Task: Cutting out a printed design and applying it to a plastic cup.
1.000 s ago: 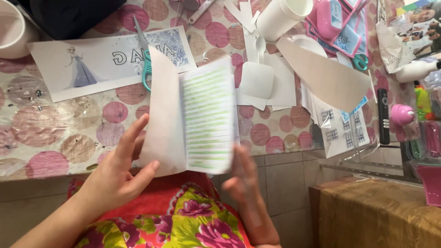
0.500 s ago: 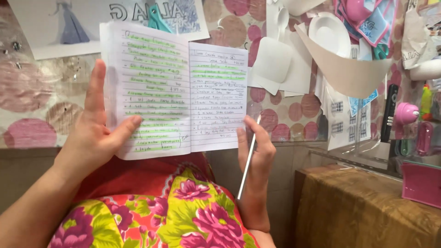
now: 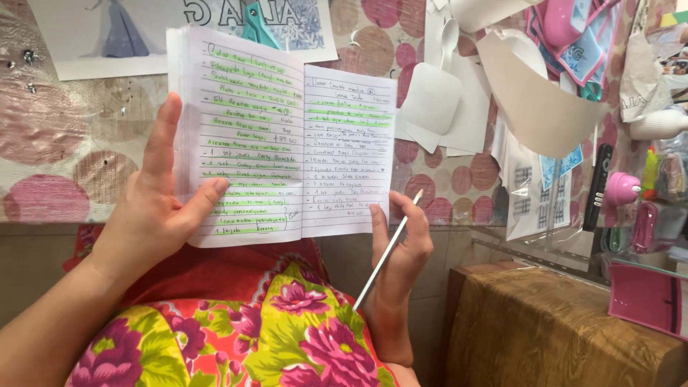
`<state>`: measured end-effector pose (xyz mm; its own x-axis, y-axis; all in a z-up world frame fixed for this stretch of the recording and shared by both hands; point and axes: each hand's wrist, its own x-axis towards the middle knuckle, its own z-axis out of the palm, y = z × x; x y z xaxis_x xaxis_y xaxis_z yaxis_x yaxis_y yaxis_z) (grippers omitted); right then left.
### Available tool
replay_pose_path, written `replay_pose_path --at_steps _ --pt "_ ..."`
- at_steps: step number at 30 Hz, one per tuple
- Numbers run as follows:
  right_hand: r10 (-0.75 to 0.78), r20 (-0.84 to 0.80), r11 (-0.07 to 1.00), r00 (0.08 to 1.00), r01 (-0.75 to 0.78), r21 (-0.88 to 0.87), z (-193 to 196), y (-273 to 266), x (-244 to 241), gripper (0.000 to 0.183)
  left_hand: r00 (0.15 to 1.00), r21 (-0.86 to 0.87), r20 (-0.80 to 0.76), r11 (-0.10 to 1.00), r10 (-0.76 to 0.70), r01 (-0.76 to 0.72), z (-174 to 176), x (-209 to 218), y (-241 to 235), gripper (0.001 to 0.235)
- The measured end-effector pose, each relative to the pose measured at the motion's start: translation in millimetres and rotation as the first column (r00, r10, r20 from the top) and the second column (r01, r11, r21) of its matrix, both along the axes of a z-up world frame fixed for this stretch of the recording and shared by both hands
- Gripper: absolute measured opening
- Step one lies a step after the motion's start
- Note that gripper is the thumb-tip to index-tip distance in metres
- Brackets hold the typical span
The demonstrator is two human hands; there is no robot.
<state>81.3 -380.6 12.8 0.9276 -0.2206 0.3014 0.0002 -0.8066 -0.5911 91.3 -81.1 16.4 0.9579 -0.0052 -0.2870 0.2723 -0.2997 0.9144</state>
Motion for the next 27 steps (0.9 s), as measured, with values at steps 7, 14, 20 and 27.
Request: replay_pose_path --at_steps 7,14,20,27 --pt "-0.003 0.015 0.996 1.000 0.001 0.095 -13.0 -6.6 -4.0 0.034 0.994 -0.003 -0.110 1.000 0.023 -0.024 3.1 1.2 -0.5 0.096" --pt "-0.114 -0.033 0.958 0.993 0.119 0.261 -15.7 -7.1 -8.0 0.022 1.000 0.033 -0.001 0.999 -0.022 0.022 1.0 0.3 0.4 0.091" --pt "0.080 -0.139 0.912 0.987 -0.016 0.410 -12.0 -3.8 -11.7 0.037 1.000 0.060 -0.003 0.998 -0.019 0.019 -3.6 -2.9 0.9 0.086" --pt "0.144 -0.154 0.908 0.978 -0.068 0.414 -22.7 -1.2 -15.8 0.021 0.998 -0.065 0.013 0.996 -0.060 0.060 2.3 -0.8 2.6 0.081"
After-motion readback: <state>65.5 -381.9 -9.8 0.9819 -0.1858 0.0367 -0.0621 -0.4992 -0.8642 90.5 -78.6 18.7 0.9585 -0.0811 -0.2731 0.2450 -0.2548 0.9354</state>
